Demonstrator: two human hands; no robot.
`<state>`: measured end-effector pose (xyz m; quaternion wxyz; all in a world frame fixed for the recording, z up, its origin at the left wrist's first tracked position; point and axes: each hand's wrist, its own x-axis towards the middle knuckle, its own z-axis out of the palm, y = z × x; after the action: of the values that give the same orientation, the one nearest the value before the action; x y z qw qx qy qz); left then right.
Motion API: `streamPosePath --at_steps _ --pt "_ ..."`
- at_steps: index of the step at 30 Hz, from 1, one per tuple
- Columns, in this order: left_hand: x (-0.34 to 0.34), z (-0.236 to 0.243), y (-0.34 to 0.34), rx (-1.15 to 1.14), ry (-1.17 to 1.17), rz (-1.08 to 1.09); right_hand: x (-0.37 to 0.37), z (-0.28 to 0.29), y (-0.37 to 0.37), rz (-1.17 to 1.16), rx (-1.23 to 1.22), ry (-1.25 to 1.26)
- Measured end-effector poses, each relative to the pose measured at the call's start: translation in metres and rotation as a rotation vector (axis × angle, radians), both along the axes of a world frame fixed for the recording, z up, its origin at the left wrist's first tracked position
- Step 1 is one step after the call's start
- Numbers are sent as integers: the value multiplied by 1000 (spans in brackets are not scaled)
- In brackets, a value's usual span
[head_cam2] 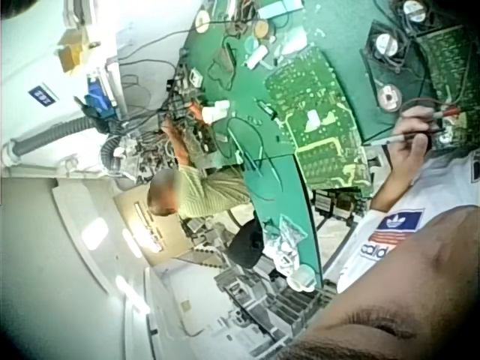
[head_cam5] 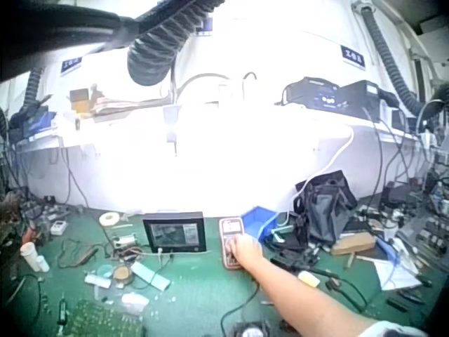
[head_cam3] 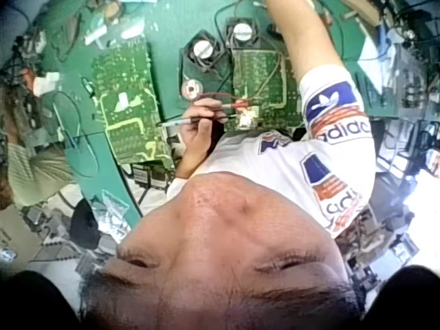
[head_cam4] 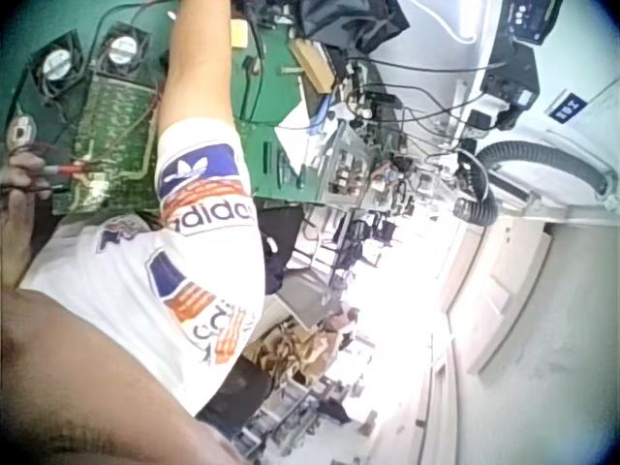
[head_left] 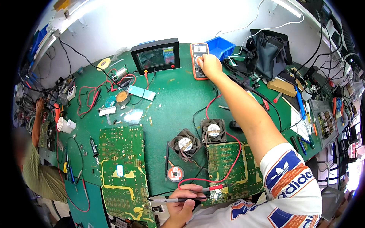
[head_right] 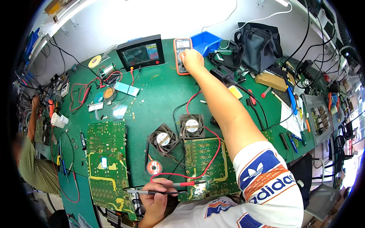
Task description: The person uses a multimeter to test components on a large green circuit board, touching probes to various points while observing the display.
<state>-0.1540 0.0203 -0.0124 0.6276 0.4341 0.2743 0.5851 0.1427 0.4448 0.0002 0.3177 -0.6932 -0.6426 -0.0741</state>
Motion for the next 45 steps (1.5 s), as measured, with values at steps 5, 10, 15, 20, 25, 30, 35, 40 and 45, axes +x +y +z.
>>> streamPosePath --at_steps 5,10,15,20,25,30,35,40,45 --pt "7 10 2 7 1 -32 2 -4 7 23 -2 -39" --pt "15 17 -3 16 4 -34 1 -4 12 16 -36 -40" --pt "17 18 -17 67 -59 -114 1 4 15 -8 -81 6" --pt "21 27 -35 107 -17 -112 -10 5 19 -48 -88 66" --pt "23 23 -47 147 9 -87 6 11 1 -4 -202 69" --pt "35 33 -55 138 74 -71 32 19 -28 86 -146 -46" --pt "43 30 -52 143 70 -93 61 56 -79 268 -306 13" --pt "50 42 -37 207 114 -137 37 134 -230 851 -759 -38" --pt "64 57 -28 330 325 -304 38 141 -400 1152 -933 41"
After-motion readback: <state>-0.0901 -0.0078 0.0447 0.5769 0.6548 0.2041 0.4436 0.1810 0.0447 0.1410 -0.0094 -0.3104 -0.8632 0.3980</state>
